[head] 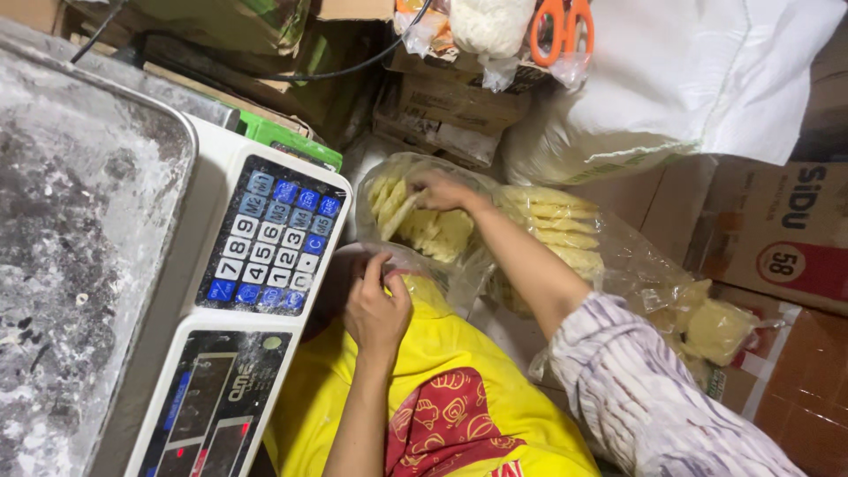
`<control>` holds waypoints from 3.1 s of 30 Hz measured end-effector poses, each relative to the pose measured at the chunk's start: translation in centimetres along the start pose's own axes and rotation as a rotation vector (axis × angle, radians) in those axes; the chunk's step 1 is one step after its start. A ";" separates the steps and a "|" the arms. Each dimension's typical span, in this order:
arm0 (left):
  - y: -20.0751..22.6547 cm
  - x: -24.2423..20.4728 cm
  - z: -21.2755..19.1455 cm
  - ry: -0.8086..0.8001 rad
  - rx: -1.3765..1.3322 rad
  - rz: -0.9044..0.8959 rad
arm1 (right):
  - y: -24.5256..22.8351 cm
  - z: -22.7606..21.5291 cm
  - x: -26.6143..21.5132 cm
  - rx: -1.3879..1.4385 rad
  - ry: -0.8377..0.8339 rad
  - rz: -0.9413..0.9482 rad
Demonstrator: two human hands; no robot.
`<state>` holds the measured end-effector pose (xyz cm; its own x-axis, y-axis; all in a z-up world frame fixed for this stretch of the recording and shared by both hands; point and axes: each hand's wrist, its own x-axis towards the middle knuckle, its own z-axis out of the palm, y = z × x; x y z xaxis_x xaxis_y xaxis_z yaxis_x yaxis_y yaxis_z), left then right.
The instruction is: The person weighs portions of yellow noodles on a digital scale, places them into plastic bags, ties the bags, and sets them aside. The process is repeated multiple times with consistent portion sizes.
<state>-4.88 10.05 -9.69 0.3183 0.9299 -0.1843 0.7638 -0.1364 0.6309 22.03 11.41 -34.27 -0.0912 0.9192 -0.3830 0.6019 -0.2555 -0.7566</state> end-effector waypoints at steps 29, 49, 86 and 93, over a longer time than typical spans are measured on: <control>1.4 0.2 -0.5 0.078 -0.035 0.155 | -1.4 6.8 1.7 -1.129 0.012 -0.456; 2.6 0.1 -0.3 0.120 -0.004 0.196 | -1.3 6.9 4.4 -1.047 -0.048 -0.223; 6.7 -8.2 -12.8 0.070 -1.159 0.224 | -44.5 -16.3 -23.8 0.563 0.057 -0.095; 5.4 -8.1 -27.9 0.216 -1.303 0.299 | -55.3 -13.3 -20.5 0.948 -0.169 -0.139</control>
<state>-19.02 11.29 16.26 0.1909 0.9731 0.1292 -0.4400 -0.0328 0.8974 1.19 10.63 22.44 -0.2707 0.9231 -0.2731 -0.3046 -0.3512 -0.8854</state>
